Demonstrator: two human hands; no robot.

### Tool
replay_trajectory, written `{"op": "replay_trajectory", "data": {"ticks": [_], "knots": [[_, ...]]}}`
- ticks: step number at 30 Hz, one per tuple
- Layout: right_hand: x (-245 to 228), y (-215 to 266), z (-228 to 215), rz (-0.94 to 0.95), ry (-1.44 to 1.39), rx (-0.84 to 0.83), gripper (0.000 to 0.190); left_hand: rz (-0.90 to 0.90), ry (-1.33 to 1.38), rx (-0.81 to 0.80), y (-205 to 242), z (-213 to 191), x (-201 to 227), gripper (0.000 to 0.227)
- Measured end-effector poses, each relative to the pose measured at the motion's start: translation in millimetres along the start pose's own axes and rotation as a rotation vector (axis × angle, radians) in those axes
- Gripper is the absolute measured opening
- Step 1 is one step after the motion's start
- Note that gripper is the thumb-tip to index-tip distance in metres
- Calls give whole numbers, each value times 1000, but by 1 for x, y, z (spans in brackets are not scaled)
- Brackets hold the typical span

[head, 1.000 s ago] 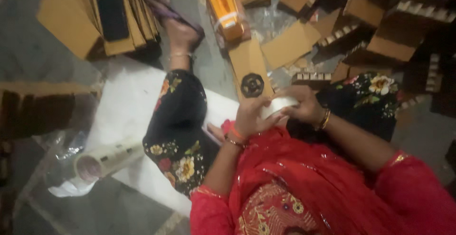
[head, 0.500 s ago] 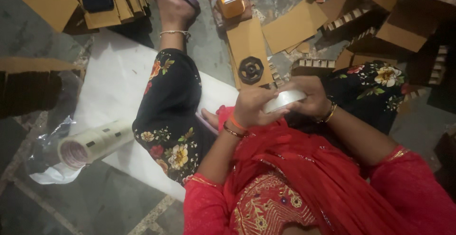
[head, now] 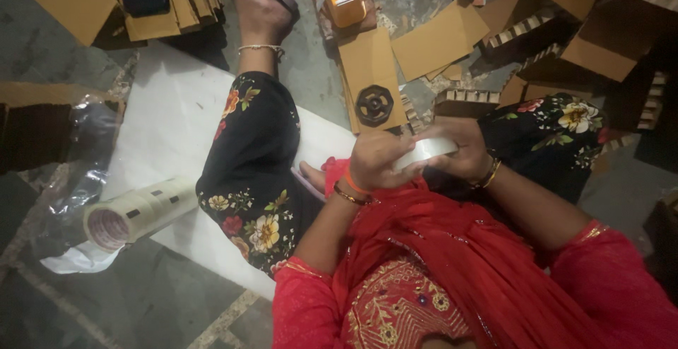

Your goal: The person sits on the floor and assembles small cardboard boxes. They fold the flaps of the cardboard pieces and secure them using a roll of clear adhesive tape. The person handles the boxes one at a time, folding the sides and applying tape to the seams.

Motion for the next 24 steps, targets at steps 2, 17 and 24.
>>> {"op": "replay_trajectory", "data": {"ticks": [2, 17, 24], "knots": [[1, 0, 0, 16, -7, 7, 47, 15, 12, -6, -1, 1, -1, 35], [0, -4, 0, -25, 19, -4, 50, -26, -40, 30, 4, 5, -1, 29], [-4, -8, -3, -35, 67, -34, 48, -46, -42, 72, 13, 10, -11, 30]]}}
Point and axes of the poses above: each hand's wrist, its own y-axis away from the middle knuckle, its own z-axis out of the palm, x = y × z, the point moved 3 cm from there along -y, towards the middle knuckle, and after that the axes turned 14 degrees about -z, right-handed, at the moved point
